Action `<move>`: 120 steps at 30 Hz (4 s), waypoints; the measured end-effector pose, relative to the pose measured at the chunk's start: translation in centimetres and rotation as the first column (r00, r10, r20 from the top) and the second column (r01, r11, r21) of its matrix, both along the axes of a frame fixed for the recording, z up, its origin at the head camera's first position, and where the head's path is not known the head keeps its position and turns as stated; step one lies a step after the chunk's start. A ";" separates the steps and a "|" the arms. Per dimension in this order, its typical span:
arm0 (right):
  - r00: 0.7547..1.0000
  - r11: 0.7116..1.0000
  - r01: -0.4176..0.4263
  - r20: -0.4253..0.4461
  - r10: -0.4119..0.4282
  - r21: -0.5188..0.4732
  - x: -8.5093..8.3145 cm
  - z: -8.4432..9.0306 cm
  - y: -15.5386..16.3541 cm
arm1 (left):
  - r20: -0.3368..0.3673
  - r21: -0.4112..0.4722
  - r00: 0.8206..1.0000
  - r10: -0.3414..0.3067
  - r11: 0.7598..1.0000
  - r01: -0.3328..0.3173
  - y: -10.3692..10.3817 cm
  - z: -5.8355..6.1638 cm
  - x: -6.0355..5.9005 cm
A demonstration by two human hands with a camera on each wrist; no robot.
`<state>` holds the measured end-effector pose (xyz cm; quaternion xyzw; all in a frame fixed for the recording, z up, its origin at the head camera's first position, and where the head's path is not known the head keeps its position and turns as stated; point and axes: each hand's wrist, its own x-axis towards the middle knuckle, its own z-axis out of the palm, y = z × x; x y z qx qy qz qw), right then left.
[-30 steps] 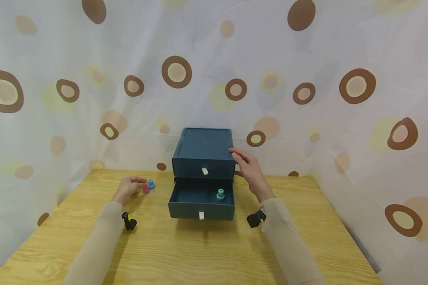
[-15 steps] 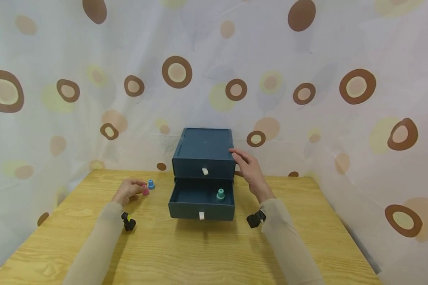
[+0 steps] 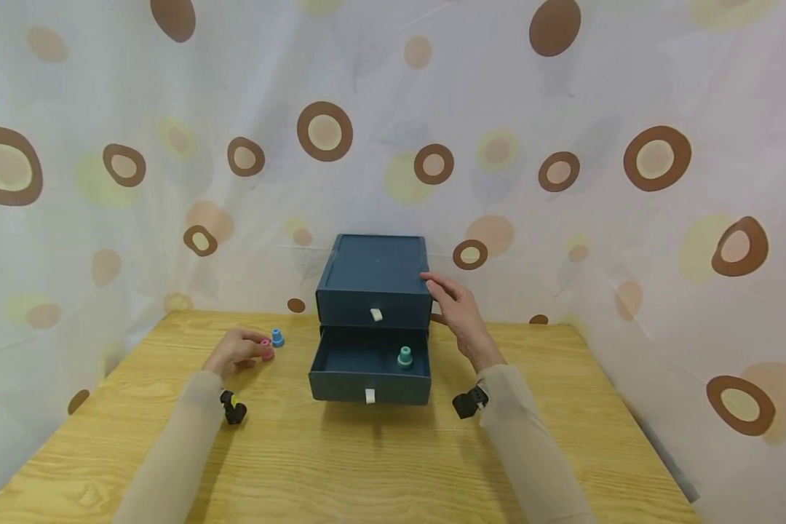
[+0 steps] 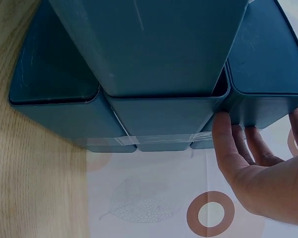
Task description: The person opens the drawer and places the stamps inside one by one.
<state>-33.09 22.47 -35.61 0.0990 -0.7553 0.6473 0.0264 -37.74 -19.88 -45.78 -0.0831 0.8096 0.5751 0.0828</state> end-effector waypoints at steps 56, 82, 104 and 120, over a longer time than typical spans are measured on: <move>1.000 1.000 -0.010 -0.016 0.010 0.009 0.0 -0.1 -0.1 | -0.304 -0.033 0.928 -0.218 0.975 0.218 2.4 7.4 4.0; 1.000 1.000 -0.005 -0.014 0.005 0.005 0.1 0.2 -0.1 | -0.380 -0.041 0.864 -0.329 0.940 0.340 4.6 9.7 4.9; 1.000 1.000 -0.004 -0.014 0.004 -0.004 0.3 0.4 0.0 | -0.440 -0.036 0.828 -0.349 0.928 0.371 5.9 9.8 5.3; 1.000 1.000 -0.011 -0.019 0.011 0.004 0.1 0.0 0.0 | -0.437 -0.015 0.810 -0.391 0.904 0.428 7.9 9.9 6.3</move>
